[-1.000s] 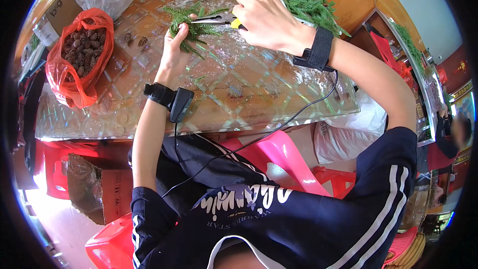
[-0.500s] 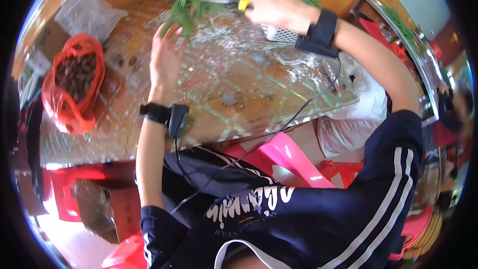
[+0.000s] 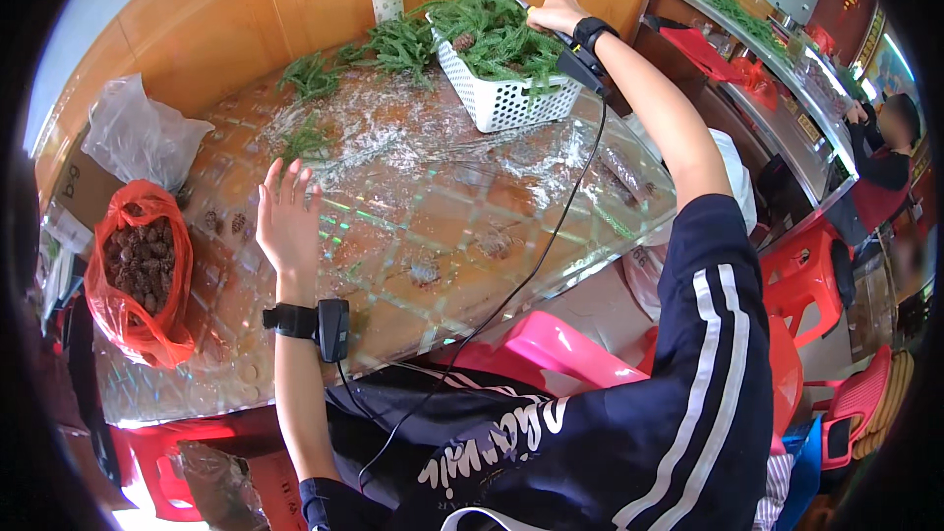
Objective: Trimming small green plant branches using pliers and placing them into containers or bags.
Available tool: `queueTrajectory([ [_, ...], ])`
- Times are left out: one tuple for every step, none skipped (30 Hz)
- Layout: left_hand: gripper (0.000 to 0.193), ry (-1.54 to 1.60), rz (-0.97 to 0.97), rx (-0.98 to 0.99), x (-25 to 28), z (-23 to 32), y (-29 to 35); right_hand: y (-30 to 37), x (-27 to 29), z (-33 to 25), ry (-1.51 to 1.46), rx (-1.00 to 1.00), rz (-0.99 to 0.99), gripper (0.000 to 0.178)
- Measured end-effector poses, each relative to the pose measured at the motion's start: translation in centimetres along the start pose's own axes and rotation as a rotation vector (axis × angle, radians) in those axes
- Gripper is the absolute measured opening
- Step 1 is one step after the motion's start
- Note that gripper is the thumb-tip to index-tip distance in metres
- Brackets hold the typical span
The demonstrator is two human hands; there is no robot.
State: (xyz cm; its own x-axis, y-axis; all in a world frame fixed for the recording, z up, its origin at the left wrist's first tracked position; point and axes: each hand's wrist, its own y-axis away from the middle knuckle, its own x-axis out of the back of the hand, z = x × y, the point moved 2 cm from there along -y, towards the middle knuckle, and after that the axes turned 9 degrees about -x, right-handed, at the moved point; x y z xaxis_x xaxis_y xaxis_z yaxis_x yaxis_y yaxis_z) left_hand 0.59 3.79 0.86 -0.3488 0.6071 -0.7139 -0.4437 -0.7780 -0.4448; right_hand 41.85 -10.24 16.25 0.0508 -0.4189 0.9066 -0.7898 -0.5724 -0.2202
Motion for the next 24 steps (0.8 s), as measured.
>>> queueTrajectory([
  [0.046,-0.012,0.016,-0.001,0.0,0.1,-0.2,-0.1,0.1,0.0,-0.002,-0.004,0.002,0.023],
  [0.046,-0.022,0.03,-0.001,0.0,0.2,-0.3,-0.4,0.5,-0.1,-0.004,-0.004,0.039,0.024],
  [0.045,-0.031,0.051,0.0,0.2,0.2,-0.2,-0.5,0.8,-0.2,-0.002,-0.003,0.07,0.024],
  [0.045,-0.027,0.052,0.005,0.3,0.2,-0.1,-0.4,1.3,-0.2,0.002,-0.002,0.104,0.025],
  [0.045,-0.028,0.031,0.013,0.4,0.0,-0.2,-0.3,1.8,0.0,0.007,-0.007,0.105,0.025],
  [0.044,-0.027,0.01,0.02,0.5,-0.1,-0.2,-0.1,2.5,0.1,-0.005,-0.01,0.139,0.024],
  [0.044,-0.027,-0.011,0.026,0.5,-0.2,-0.3,0.1,3.2,0.2,-0.016,-0.014,0.173,0.024],
  [0.044,-0.02,-0.013,0.025,0.5,-0.2,-0.3,0.5,3.9,0.0,-0.028,-0.012,0.21,0.024],
  [0.043,-0.014,-0.021,0.026,0.5,-0.2,-0.3,0.9,4.4,-0.1,-0.023,-0.012,0.214,0.024],
  [0.043,-0.009,-0.029,0.026,0.5,-0.1,-0.2,1.4,4.8,-0.2,-0.016,-0.015,0.17,0.025],
  [0.042,-0.005,-0.038,0.027,0.4,0.0,-0.2,1.8,5.0,-0.3,-0.01,-0.018,0.126,0.025],
  [0.042,0.001,-0.039,0.025,0.5,0.0,0.0,2.3,5.2,-0.4,-0.004,-0.021,0.081,0.026],
  [0.041,0.009,-0.038,0.028,0.5,0.0,0.0,2.8,5.4,-0.5,0.0,-0.02,0.089,0.026],
  [0.039,0.015,-0.036,0.032,0.4,0.0,0.0,3.4,5.3,-0.4,0.015,-0.029,0.186,0.026],
  [0.037,0.016,-0.029,0.029,0.6,0.2,-0.1,4.1,4.9,-1.1,0.026,-0.03,0.278,0.025],
  [0.037,0.014,-0.028,0.02,0.7,0.4,-0.1,4.8,4.5,-1.7,0.034,-0.032,0.37,0.025],
  [0.036,-0.012,-0.012,0.036,0.8,0.5,-0.2,5.5,3.9,-2.0,0.029,-0.025,0.369,0.025],
  [0.034,-0.035,0.005,0.057,0.7,0.1,-0.2,7.2,3.4,-2.8,-0.005,0.058,0.353,0.027],
  [0.033,-0.06,0.023,0.078,0.6,-0.2,-0.2,9.0,2.9,-3.5,-0.041,0.141,0.334,0.029],
  [0.033,-0.073,0.033,0.073,0.8,-0.1,-0.2,10.5,2.0,-4.4,-0.051,0.148,0.323,0.029],
  [0.033,-0.066,0.002,0.083,0.8,-0.2,-0.3,12.1,1.1,-5.5,-0.121,0.301,0.321,0.027],
  [0.033,-0.053,-0.039,0.112,0.6,-0.9,-0.4,14.2,0.3,-5.9,-0.184,0.432,0.323,0.026],
  [0.033,-0.05,-0.067,0.133,0.8,-0.8,-0.3,16.0,-0.7,-7.1,-0.201,0.427,0.305,0.026],
  [0.033,-0.072,-0.046,0.138,1.3,-0.5,0.0,17.9,-1.6,-8.7,-0.27,0.497,0.318,0.025],
])
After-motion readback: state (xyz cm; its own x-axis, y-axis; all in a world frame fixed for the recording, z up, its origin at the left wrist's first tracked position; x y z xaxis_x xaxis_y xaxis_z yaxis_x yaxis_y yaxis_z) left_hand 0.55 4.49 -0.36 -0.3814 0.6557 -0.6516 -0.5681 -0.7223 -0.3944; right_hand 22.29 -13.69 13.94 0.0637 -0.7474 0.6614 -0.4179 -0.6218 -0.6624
